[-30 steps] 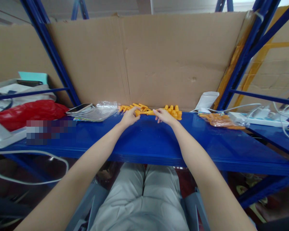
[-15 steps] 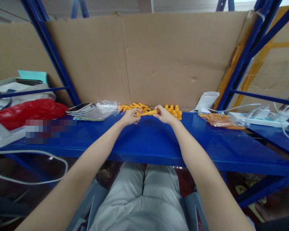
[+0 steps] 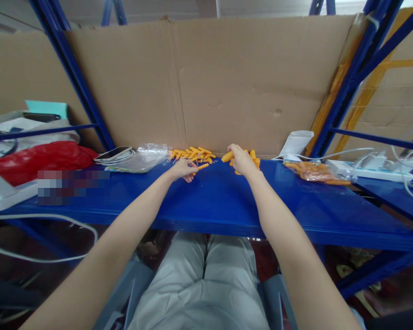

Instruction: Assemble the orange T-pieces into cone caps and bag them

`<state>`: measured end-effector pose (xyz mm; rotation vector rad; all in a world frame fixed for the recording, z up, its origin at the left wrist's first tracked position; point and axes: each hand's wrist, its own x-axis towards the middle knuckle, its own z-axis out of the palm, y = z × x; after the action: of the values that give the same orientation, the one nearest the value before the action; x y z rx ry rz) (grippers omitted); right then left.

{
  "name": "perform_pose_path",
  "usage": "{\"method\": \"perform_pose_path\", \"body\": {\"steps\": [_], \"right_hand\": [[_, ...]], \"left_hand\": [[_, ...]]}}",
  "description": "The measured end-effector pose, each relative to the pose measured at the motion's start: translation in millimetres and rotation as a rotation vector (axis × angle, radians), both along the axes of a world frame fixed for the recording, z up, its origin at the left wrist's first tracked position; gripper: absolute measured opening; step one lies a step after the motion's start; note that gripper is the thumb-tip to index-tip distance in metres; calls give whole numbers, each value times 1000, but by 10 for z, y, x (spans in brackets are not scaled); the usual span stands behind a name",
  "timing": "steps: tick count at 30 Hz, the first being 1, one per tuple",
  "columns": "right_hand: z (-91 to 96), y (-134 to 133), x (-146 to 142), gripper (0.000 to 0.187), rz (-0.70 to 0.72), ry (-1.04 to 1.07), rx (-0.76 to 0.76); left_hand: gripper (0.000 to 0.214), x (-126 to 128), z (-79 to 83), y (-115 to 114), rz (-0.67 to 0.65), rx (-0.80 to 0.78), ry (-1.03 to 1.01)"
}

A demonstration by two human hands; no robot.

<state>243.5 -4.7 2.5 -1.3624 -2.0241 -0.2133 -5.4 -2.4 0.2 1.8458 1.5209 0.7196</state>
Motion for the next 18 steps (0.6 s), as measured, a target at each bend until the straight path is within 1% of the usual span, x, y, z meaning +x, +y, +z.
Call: {"method": "perform_pose_path", "body": {"steps": [3,6,8,11,14,16,18], "right_hand": [[1,30,112,38,-84,69,54],[-3,59,167,24,-164,126,97],[-4,82,181,19,-219,153,100],[-3,124,198,19,-280,225,69],[-14,170,233,20,-277,336,-7],[-32,197,265,24,-274,389,-44],[-56,219,298,31,-266,411,-45]], "left_hand": [[20,-46,-25,38,40,37,36],[29,-68,-48,60,73,130,82],[33,-71,-59,67,85,189,117],[35,-66,-68,70,85,227,164],[37,-60,-72,69,81,237,189],[39,-56,-76,68,72,237,192],[40,-54,-79,69,60,235,186]]}}
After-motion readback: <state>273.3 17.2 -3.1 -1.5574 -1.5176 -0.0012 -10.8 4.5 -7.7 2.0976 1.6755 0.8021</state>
